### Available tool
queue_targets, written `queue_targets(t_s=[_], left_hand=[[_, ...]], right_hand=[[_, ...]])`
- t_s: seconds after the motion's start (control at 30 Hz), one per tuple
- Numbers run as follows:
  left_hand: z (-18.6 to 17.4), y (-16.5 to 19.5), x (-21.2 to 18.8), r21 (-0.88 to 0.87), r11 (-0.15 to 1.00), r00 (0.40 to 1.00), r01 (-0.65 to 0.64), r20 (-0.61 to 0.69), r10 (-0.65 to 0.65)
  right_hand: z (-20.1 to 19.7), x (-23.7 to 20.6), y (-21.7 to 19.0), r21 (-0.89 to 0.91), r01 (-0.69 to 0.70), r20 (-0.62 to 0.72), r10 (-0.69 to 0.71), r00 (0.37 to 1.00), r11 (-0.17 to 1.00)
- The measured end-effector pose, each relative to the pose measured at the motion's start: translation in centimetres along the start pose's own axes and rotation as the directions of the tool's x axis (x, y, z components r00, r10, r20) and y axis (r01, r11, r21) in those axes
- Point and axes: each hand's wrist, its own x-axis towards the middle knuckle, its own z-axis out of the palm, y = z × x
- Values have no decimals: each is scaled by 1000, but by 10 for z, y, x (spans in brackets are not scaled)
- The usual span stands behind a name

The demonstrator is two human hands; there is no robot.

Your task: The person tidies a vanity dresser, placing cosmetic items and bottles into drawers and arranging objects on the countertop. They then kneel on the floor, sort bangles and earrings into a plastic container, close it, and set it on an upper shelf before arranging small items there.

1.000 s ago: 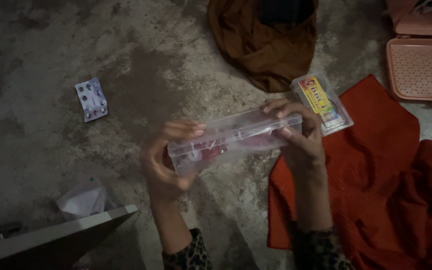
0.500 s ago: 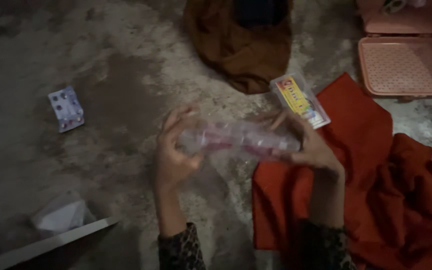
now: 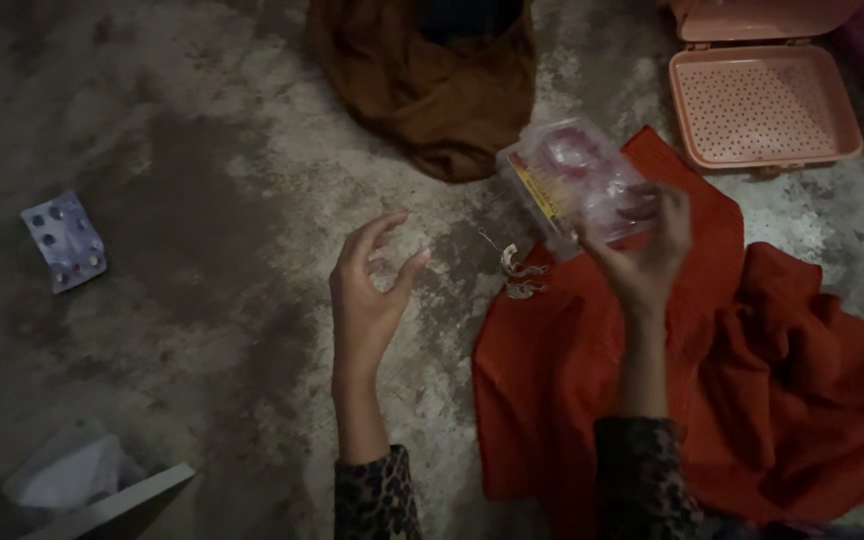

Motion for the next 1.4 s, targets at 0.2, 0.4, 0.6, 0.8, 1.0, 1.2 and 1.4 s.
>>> queue_targets(t_s=[0.2, 0.4, 0.6, 0.8, 1.0, 1.2, 1.4], left_hand=[[23, -7, 0, -38, 996, 997, 75, 39, -73], [30, -6, 3, -40, 998, 998, 54, 44, -52], [25, 2, -5, -54, 997, 997, 63, 45, -61], [9, -4, -20, -123, 986, 993, 110, 42, -106], [-15, -6, -14, -438, 872, 921, 219, -202, -333], [-21, 30, 51, -642, 704, 823, 303, -197, -534], [-46, 110, 137, -830, 550, 959, 93, -73, -273]], right_hand=[[36, -16, 31, 21, -2, 3, 2, 1000, 1000], [48, -35, 39, -227, -4, -15, 1, 1000, 974], [55, -42, 47, -48, -160, 0, 160, 987, 986], [69, -53, 11, 11, -118, -164, 118, 979, 993], [99, -33, -90, 285, -119, -165, 171, 971, 951], [134, -4, -189, 276, 35, -196, 21, 980, 961], [140, 86, -238, 436, 90, -56, -72, 996, 895]])
